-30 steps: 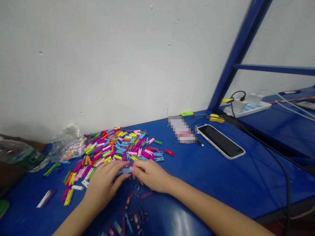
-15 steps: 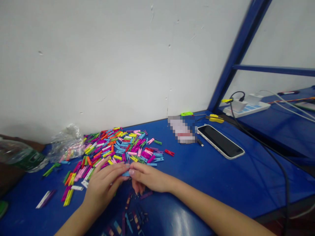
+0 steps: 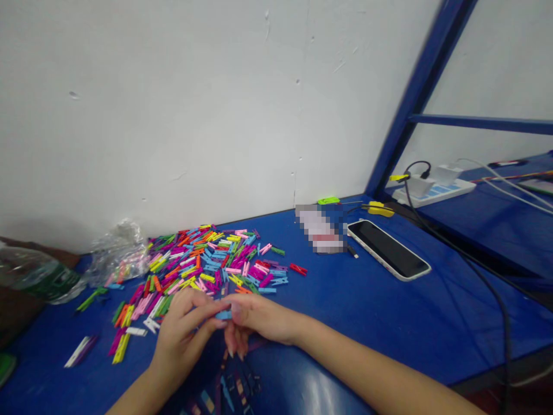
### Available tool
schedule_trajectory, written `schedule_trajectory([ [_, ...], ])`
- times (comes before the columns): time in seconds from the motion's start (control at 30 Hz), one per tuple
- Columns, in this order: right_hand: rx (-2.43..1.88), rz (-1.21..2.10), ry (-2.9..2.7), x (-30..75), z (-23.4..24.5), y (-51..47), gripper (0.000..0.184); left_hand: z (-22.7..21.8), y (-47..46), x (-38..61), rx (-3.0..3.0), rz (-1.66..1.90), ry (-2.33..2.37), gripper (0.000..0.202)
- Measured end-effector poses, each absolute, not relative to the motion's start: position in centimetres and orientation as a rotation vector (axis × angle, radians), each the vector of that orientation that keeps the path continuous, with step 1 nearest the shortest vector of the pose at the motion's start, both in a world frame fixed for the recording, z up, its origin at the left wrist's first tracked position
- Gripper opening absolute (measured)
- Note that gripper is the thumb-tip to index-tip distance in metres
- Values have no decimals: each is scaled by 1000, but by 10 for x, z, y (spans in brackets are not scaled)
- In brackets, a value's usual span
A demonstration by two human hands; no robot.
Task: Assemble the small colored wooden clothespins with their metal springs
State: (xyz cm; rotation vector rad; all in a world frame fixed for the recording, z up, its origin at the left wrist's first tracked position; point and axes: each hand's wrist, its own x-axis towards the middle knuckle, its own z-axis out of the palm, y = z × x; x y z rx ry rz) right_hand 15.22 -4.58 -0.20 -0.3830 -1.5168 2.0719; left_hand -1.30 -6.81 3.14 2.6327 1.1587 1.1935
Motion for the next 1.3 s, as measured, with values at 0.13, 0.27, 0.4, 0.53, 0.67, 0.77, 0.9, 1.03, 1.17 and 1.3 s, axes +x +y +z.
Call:
schedule_trajectory([
  [0.13, -383, 2049, -1541, 152, -1, -47, 59, 30, -70, -12, 2579, 1231, 1116, 16],
  [0.27, -384, 2032, -1546, 152, 1, -48, 58, 29, -71, -11, 2557, 1237, 1137, 15],
  [0.4, -392, 2033, -1541, 153, 5, -49, 58, 29, -72, -10, 2550, 1235, 1135, 14],
  [0.53, -400, 2050, -1542, 152, 8, -50, 58, 29, -74, -10, 2582, 1273, 1108, 12],
  [0.67, -374, 2040, -1539, 150, 7, -51, 59, 29, -75, -12, 2635, 1285, 1100, 15],
  [0.77, -434, 1936, -1552, 151, 7, -51, 62, 31, -73, -14, 2638, 1232, 1129, 19],
  [0.9, -724, 1449, -1771, 158, 11, -48, 62, 35, -70, -13, 2284, 1157, 1305, 30],
  [1.03, -857, 708, -2051, 164, 14, -47, 62, 35, -68, -10, 1761, 1023, 1368, 26],
  [1.17, -808, 294, -2100, 164, 13, -48, 60, 32, -69, -6, 1672, 747, 1271, 42],
  [1.3, -769, 156, -2117, 162, 13, -49, 58, 34, -74, -2, 1701, 580, 1077, 40],
])
